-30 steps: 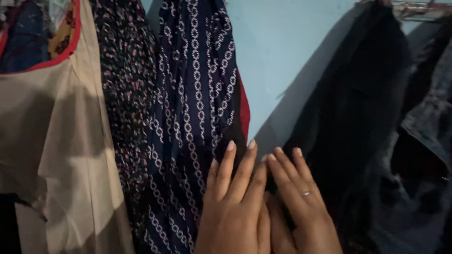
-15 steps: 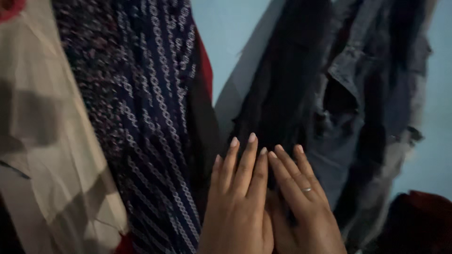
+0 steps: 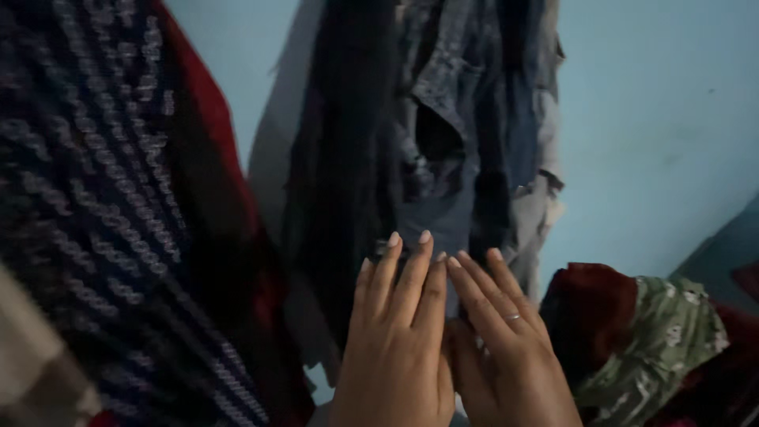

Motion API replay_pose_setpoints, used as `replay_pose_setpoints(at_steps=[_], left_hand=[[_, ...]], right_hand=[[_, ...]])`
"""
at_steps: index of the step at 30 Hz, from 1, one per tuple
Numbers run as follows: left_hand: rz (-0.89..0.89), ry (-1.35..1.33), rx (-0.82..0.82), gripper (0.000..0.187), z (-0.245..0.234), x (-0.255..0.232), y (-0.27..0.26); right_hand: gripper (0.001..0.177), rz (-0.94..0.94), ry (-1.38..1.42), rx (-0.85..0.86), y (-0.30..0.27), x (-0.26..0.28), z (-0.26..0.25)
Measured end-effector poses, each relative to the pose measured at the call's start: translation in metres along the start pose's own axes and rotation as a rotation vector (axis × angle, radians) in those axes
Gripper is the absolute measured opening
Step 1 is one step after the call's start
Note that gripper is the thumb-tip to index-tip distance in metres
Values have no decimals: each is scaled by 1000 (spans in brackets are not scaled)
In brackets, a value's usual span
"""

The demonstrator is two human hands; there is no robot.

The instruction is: The person repeatedly picks up various garments from a pile on a chair and hangs them on a wall-mounted rack. The person handles shirts, pants, and patterned fabrics one by one, unfolding and arranging them on the rack.

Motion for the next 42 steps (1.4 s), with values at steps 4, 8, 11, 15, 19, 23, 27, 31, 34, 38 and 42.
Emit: replay_pose_setpoints(at_steps=[4,8,11,15,19,23,27,31,34,38,42], left_hand=[[-9,-36,51,51,38,-30,17],[-18,-114,131,58,90,-68,31],[-10,-156,130,53,127,-96,41],[7,-190,218,62,183,-132,50],[-41,-253,387,64,246,-158,52],[-95,-294,531,65,308,-173,47],[-60,-257,538,67,361,-191,37],[-41,-319,565,58,416,-204,25],[-29,-345,536,51,448,-212,10],[-13,-349,574,53,491,-215,-11],[-23,-375,579,54,517,-217,-26]], right_hand=[[54,39,28,21,-13,-48,-23],[58,64,7,54,-27,-104,-55],[52,123,-35,22,-38,-143,-78],[57,298,-25,111,-60,-210,-100],[57,368,-41,113,-93,-271,-116],[54,427,-97,143,-124,-330,-115],[57,506,-205,134,-160,-378,-113],[65,656,-282,208,-205,-439,-98],[65,712,-285,230,-243,-482,-87],[72,856,-248,314,-304,-543,-60],[58,743,-369,268,-336,-583,-35]])
Point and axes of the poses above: each hand's wrist, its own y-axis towards the middle knuckle, its own z-axis out of the palm, x = y × z, the point moved 9 cm from there along y, towards the middle knuckle, and after that the axes turned 7 degrees about -z, right-handed, at the moved point
